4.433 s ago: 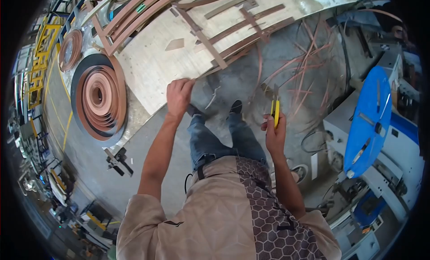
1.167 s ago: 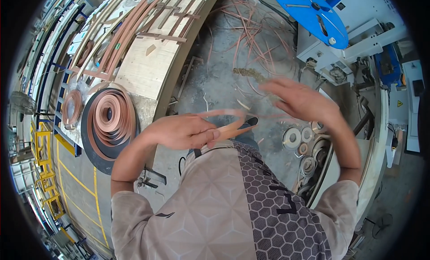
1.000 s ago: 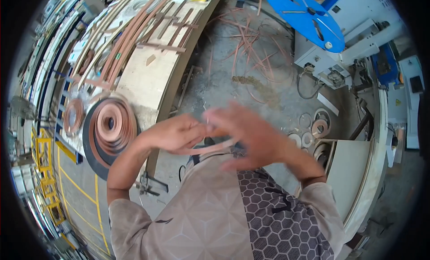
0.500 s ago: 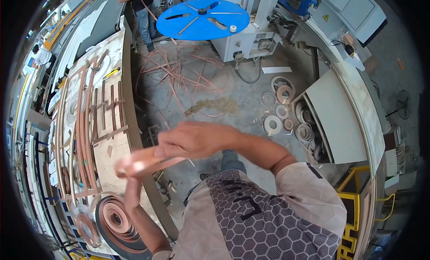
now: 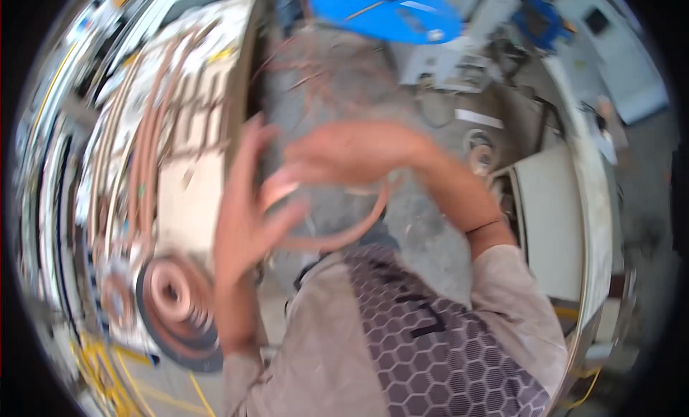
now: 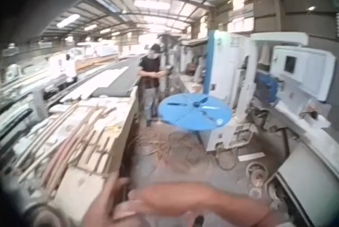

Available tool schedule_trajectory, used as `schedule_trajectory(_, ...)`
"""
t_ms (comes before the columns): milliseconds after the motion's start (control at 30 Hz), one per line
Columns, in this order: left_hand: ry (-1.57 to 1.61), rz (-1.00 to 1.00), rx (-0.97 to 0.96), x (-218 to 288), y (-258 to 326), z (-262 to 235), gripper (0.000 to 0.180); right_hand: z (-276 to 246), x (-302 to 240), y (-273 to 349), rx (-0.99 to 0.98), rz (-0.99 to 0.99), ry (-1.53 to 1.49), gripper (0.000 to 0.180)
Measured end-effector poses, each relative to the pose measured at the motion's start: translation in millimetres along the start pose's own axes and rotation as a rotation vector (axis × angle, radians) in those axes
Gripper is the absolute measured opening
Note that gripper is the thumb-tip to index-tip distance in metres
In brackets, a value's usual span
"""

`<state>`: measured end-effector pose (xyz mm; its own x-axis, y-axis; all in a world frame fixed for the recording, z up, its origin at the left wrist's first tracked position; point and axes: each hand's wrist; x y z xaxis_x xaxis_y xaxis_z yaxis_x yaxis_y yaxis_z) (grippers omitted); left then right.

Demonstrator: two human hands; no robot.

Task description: Cutting and organizing strips of edge banding material from a large coil on a worktable and then placing them on furniture panels.

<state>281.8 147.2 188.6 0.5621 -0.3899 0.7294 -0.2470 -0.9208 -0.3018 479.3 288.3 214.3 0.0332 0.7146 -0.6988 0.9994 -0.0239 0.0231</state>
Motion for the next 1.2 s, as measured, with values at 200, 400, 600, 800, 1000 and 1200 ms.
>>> schedule_trajectory(200, 0.885, -0.278, -0.008, -50.4, 2.8, -21.6, 0.021, -38.9, 36.7, -6.2, -0.125, 0.335, -0.437, 0.034)
schedule_trajectory(400, 0.971, -0.161, 0.538, -65.0, 7.4, -50.9, 0.033, 92.9, 91.5, 20.3, 0.351, -0.119, -0.956, 0.047)
schedule_trajectory(600, 0.876, 0.015, 0.898, -71.3, 36.9, -10.5, 0.039, 69.3, 33.7, -48.9, 0.615, -0.168, -1.096, 0.073)
schedule_trajectory(800, 0.9, 0.001, 0.982, -89.1, 76.2, -6.8, 0.04, 84.5, 55.6, -61.5, 0.72, -0.035, -0.658, 0.049)
schedule_trajectory(1000, 0.807, -0.217, 1.129, -110.5, 120.8, 50.7, 0.044, 71.8, 20.9, -94.4, 0.754, 0.036, -0.356, 0.025)
schedule_trajectory(1200, 0.703, -0.477, 1.09, -111.3, 181.0, 103.6, 0.044, 98.8, 28.4, -133.4, 0.499, 0.198, -0.225, 0.027)
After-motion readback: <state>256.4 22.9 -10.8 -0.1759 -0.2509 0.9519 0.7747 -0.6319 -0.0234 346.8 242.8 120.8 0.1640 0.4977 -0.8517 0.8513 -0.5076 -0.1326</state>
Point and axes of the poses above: each hand's wrist, its own y-axis away from the middle knuckle, its own z-axis out of the palm, x = y × z, and after that the axes turned 14 degrees about -x, right-handed
